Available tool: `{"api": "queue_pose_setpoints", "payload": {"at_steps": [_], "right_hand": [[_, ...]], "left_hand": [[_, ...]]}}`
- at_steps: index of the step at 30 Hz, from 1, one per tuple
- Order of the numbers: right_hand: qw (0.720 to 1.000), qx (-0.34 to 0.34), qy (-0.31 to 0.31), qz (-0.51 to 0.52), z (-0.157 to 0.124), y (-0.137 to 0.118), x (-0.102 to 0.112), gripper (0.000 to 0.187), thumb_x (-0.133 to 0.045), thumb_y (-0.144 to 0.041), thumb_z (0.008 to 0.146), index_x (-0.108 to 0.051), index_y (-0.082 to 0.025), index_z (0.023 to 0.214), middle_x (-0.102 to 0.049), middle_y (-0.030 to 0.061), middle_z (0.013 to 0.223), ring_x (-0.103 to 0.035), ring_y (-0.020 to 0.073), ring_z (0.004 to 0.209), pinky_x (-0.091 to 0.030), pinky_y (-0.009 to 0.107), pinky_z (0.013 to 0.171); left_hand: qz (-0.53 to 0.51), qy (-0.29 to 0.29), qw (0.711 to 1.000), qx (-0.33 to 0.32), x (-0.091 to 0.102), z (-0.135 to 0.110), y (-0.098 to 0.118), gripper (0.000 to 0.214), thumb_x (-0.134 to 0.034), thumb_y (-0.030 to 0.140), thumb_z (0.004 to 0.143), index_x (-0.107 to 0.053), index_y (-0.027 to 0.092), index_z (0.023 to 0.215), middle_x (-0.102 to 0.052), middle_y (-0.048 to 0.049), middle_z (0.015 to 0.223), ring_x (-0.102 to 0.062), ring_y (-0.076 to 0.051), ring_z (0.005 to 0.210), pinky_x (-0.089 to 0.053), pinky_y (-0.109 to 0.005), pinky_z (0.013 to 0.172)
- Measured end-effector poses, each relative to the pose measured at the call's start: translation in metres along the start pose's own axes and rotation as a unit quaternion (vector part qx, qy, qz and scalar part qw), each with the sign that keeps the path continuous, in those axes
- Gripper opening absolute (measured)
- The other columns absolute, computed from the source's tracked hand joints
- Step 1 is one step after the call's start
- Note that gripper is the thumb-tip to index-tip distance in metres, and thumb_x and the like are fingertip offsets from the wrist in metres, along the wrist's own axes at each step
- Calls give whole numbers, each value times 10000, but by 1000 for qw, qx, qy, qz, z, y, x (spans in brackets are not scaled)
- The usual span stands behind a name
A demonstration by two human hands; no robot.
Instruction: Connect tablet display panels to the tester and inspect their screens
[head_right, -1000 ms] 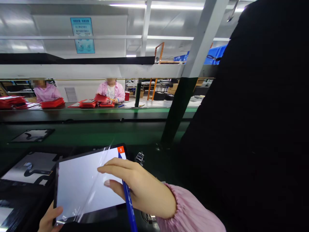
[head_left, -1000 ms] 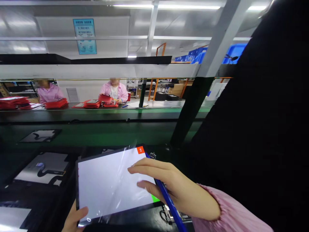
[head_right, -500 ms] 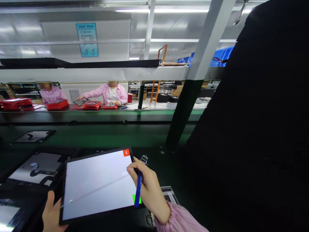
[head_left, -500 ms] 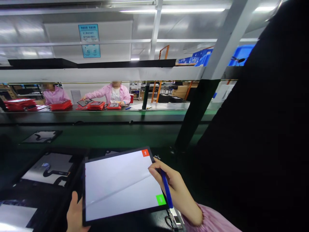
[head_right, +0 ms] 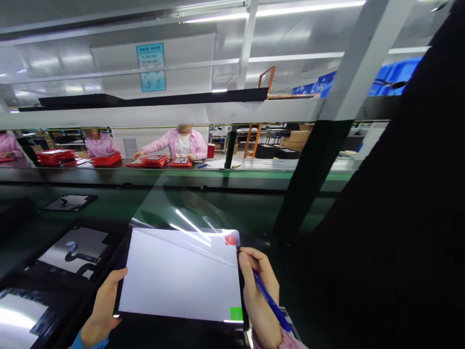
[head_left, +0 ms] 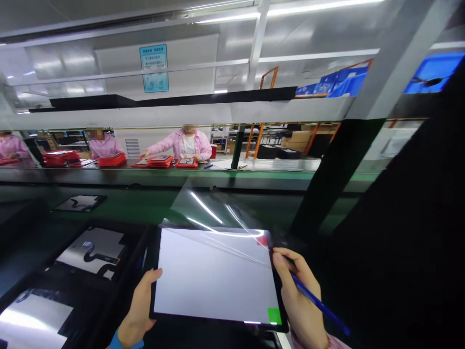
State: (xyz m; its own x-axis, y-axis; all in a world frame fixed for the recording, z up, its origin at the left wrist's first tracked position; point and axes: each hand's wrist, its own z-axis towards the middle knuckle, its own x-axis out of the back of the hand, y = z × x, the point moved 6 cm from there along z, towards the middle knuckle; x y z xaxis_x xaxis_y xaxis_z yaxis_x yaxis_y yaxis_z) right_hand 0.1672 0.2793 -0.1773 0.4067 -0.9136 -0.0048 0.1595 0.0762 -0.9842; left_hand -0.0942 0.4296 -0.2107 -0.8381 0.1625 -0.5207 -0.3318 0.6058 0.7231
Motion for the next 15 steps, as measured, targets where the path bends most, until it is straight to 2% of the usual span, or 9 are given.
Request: {"api": "queue_pose_setpoints", "payload": {"at_steps": [4,8,15], "right_hand": [[999,20,45,-11,6,13,-4,504,-602,-658,718,-600,-187,897,-565,1,669,-483,146,566,-391,268,519],[995,11,93,38,4,20,0,563,-636,-693,677,-570,-187,913,-605,26,763,-568,175,646,-456,305,597],[991,-21,104,87,-4,17,3,595,-682,-710,627,-521,-208,903,-592,-9,631,-567,164,505,-427,277,496]], "left_hand": [[15,-4,1000,-2,9,5,-5,444,-659,285,690,-670,56,1070,-763,-121,817,-712,-356,845,-548,-419,793],[25,-31,999,3,11,7,-14,548,-729,342,612,-662,64,1080,-761,-130,843,-703,-377,863,-539,-436,797],[24,-6,1000,15,18,9,-20,529,-716,309,587,-666,68,1055,-757,-125,809,-697,-379,879,-534,-430,786]]}}
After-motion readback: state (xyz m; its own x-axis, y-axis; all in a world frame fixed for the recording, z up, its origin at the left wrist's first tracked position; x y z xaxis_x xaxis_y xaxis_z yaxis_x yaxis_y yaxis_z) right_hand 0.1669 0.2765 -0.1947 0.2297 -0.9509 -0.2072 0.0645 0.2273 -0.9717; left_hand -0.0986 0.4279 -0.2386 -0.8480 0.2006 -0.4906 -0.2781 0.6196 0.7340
